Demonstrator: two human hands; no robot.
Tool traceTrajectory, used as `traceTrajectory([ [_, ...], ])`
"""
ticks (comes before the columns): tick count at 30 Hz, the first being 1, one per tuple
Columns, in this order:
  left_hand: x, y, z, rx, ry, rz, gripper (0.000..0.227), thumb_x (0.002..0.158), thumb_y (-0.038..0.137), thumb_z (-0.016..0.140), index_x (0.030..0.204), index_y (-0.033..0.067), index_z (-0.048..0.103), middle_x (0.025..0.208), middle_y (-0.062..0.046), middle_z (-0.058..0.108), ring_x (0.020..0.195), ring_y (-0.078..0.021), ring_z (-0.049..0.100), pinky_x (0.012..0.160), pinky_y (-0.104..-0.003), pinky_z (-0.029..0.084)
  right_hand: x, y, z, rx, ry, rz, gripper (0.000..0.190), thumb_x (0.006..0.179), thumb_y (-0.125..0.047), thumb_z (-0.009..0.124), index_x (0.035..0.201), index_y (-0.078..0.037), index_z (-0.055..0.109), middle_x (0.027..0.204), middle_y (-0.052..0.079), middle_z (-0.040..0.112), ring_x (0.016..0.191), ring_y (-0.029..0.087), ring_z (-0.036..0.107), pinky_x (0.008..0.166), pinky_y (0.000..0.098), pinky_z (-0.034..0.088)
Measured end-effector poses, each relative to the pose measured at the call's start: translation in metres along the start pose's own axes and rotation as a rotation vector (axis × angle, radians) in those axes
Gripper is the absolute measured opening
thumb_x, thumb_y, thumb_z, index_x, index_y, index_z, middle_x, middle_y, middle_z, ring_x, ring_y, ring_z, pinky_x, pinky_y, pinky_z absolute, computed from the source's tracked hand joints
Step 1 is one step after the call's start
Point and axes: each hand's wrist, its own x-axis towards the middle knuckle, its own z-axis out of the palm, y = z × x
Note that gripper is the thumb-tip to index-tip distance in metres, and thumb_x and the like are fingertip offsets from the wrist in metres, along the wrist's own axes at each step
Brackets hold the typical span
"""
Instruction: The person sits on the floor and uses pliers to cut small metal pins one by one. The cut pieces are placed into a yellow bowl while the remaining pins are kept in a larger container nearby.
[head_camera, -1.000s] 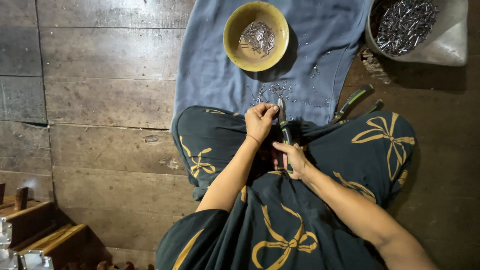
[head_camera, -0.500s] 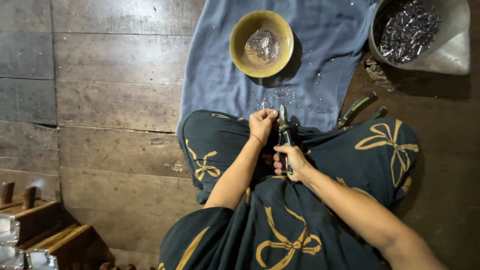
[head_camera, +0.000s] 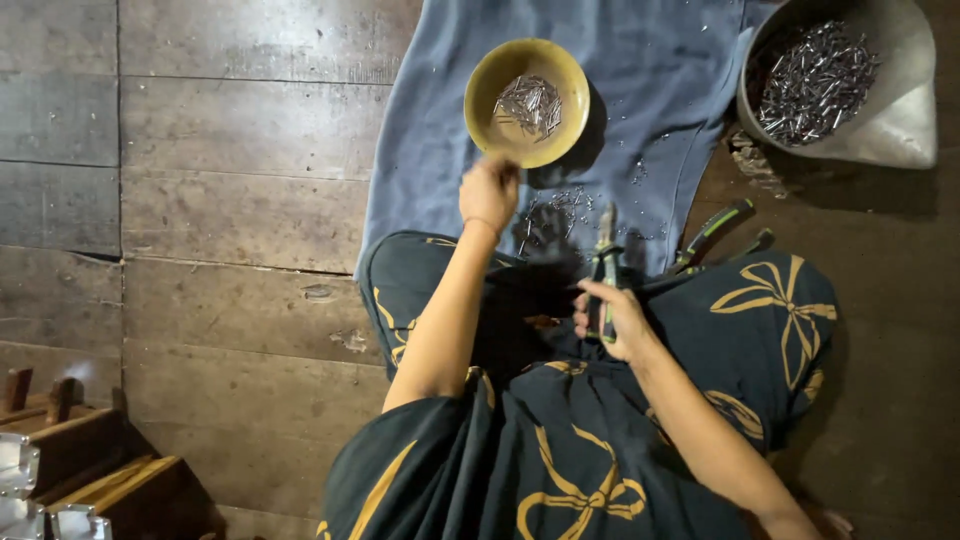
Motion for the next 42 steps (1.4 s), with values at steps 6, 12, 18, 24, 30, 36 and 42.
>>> traceTrajectory([
  [6, -0.068, -0.020, 0.060, 0.470, 0.065, 0.381, 0.009, 0.087, 0.025, 0.069, 0.085, 0.0255, 0.077, 0.091, 0.000, 0.071, 0.085, -0.0243, 0.073, 0.067, -0.037, 0.062, 0.035, 0.022, -0.023, -0.062, 0.101, -0.134, 0.031, 0.088, -0.024, 0.076, 0.082, 0.003, 0.063, 0.066, 0.014, 0.060, 0.048, 0.024, 0.059, 0.036, 0.0394, 0.051],
  [12, -0.068, -0.026, 0.080, 0.478, -0.251, 0.346, 0.017, 0.095, 0.011, 0.056, 0.100, 0.0167, 0.071, 0.105, -0.008, 0.069, 0.095, -0.0315, 0.074, 0.077, -0.043, 0.061, 0.030, 0.028, -0.018, -0.108, 0.099, -0.125, 0.029, 0.086, -0.019, 0.078, 0.085, 0.006, 0.063, 0.066, 0.017, 0.057, 0.045, 0.026, 0.057, 0.034, 0.0418, 0.049],
  [18, -0.065, -0.048, 0.099, 0.511, -0.166, 0.416, 0.016, 0.092, 0.013, 0.057, 0.107, 0.0177, 0.061, 0.097, -0.007, 0.069, 0.090, -0.0314, 0.074, 0.078, -0.043, 0.057, 0.014, 0.015, -0.010, -0.132, 0.096, -0.171, 0.030, 0.085, -0.018, 0.079, 0.090, 0.006, 0.063, 0.066, 0.017, 0.057, 0.045, 0.025, 0.057, 0.034, 0.0409, 0.049],
  [24, -0.056, -0.057, 0.095, -0.177, -0.008, 0.259, 0.028, 0.081, 0.011, 0.080, 0.104, 0.0227, 0.071, 0.090, -0.004, 0.067, 0.086, -0.0303, 0.075, 0.079, -0.039, 0.062, 0.013, 0.018, -0.017, -0.145, 0.088, -0.211, 0.029, 0.086, -0.016, 0.078, 0.097, 0.006, 0.062, 0.065, 0.018, 0.057, 0.043, 0.026, 0.057, 0.031, 0.0425, 0.048],
  [30, -0.082, -0.024, 0.051, -1.193, -0.265, -0.218, 0.030, 0.097, -0.005, 0.062, 0.125, 0.0005, 0.071, 0.086, -0.001, 0.052, 0.082, -0.0160, 0.073, 0.075, -0.027, 0.065, 0.012, 0.019, -0.019, -0.217, 0.092, -0.253, 0.033, 0.086, -0.019, 0.078, 0.105, 0.003, 0.063, 0.068, 0.014, 0.059, 0.044, 0.021, 0.057, 0.033, 0.0363, 0.050],
  [36, -0.083, -0.022, 0.046, -1.204, -0.287, -0.200, 0.027, 0.095, -0.002, 0.067, 0.121, -0.0028, 0.071, 0.082, -0.010, 0.067, 0.075, -0.0159, 0.072, 0.070, -0.028, 0.064, 0.009, 0.019, -0.017, -0.234, 0.100, -0.260, 0.030, 0.087, -0.020, 0.078, 0.103, 0.000, 0.063, 0.067, 0.013, 0.059, 0.044, 0.020, 0.057, 0.033, 0.0353, 0.050],
  [42, -0.067, -0.056, 0.080, -0.282, -0.025, 0.000, 0.042, 0.083, 0.010, 0.075, 0.117, 0.0342, 0.074, 0.109, 0.003, 0.067, 0.106, -0.0241, 0.071, 0.092, -0.041, 0.060, 0.013, 0.018, -0.021, -0.235, 0.143, -0.261, 0.030, 0.086, -0.020, 0.077, 0.104, 0.000, 0.063, 0.067, 0.011, 0.060, 0.045, 0.018, 0.057, 0.033, 0.0321, 0.050],
])
